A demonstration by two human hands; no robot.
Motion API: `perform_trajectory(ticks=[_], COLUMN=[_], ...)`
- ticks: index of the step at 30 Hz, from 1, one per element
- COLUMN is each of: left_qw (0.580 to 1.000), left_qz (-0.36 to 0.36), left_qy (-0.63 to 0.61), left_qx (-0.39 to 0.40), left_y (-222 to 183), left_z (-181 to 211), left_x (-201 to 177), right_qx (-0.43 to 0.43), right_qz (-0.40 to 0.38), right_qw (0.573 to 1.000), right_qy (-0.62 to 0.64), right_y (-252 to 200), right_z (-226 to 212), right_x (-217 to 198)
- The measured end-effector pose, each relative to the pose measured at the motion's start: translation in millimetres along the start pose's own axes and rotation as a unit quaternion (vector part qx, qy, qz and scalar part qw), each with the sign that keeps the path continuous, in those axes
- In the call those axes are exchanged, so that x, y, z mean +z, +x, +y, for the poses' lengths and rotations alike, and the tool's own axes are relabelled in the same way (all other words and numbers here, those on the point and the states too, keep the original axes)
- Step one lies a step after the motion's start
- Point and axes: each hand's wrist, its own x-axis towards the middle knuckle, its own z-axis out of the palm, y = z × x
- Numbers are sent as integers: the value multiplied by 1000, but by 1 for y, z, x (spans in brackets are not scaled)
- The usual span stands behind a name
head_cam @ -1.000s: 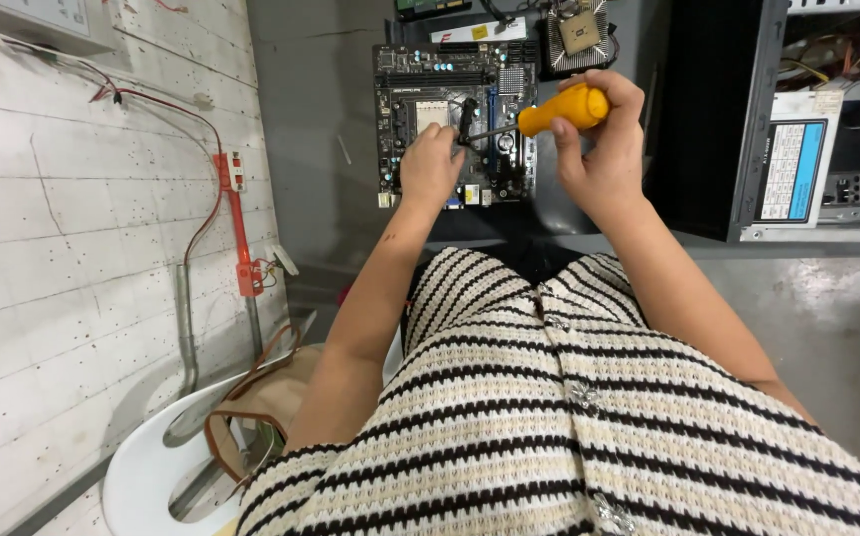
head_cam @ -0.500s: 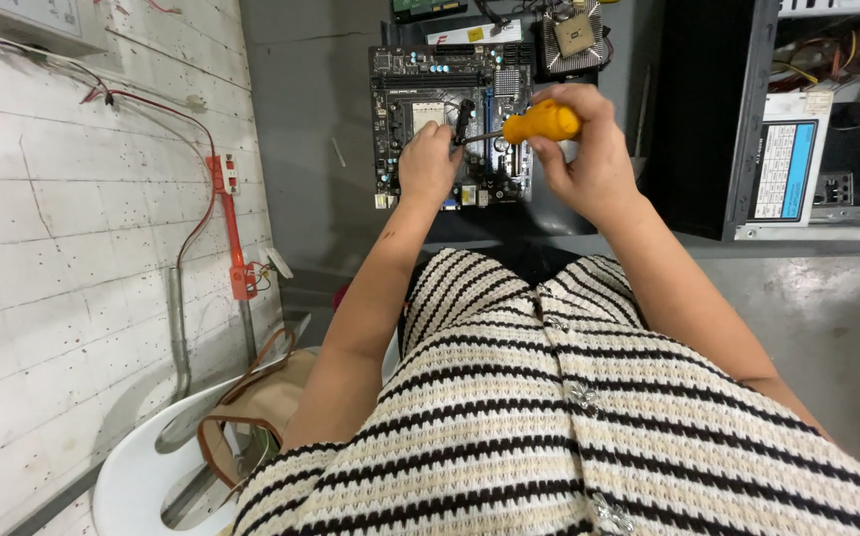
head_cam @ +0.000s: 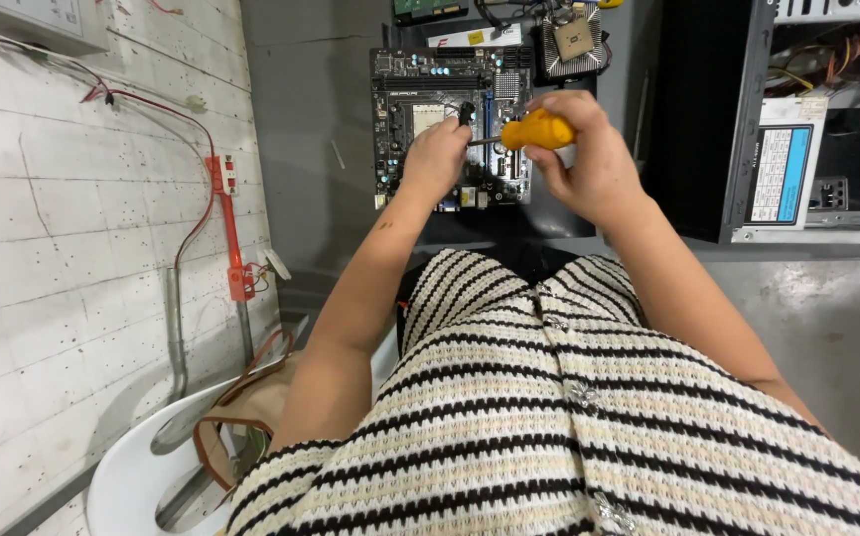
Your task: Removing a motherboard from a PC case and then unscrewing components from the board on a repair bench.
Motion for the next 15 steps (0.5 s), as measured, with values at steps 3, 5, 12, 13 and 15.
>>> perform_trajectory(ticks=[3, 5, 12, 13, 15], left_qw=[996, 993, 907, 885, 874], left_qz=[-67, -80, -262, -283, -305], left_qy=[59, 77, 318, 352, 360], left_qx=[15, 34, 94, 113, 119], left_y=[11, 18, 52, 55, 65], left_z=[3, -1, 18, 18, 18], left_x=[-6, 6, 20, 27, 33], right_qx=[9, 14, 53, 60, 63], right_qz=[23, 38, 82, 83, 86], right_qw=[1000, 999, 995, 995, 994], right_qy=[0, -6, 13, 16, 17], right_y=[-3, -7, -22, -24, -28], right_z=[-4, -7, -7, -6, -6], right_x=[-14, -21, -31, -31, -30])
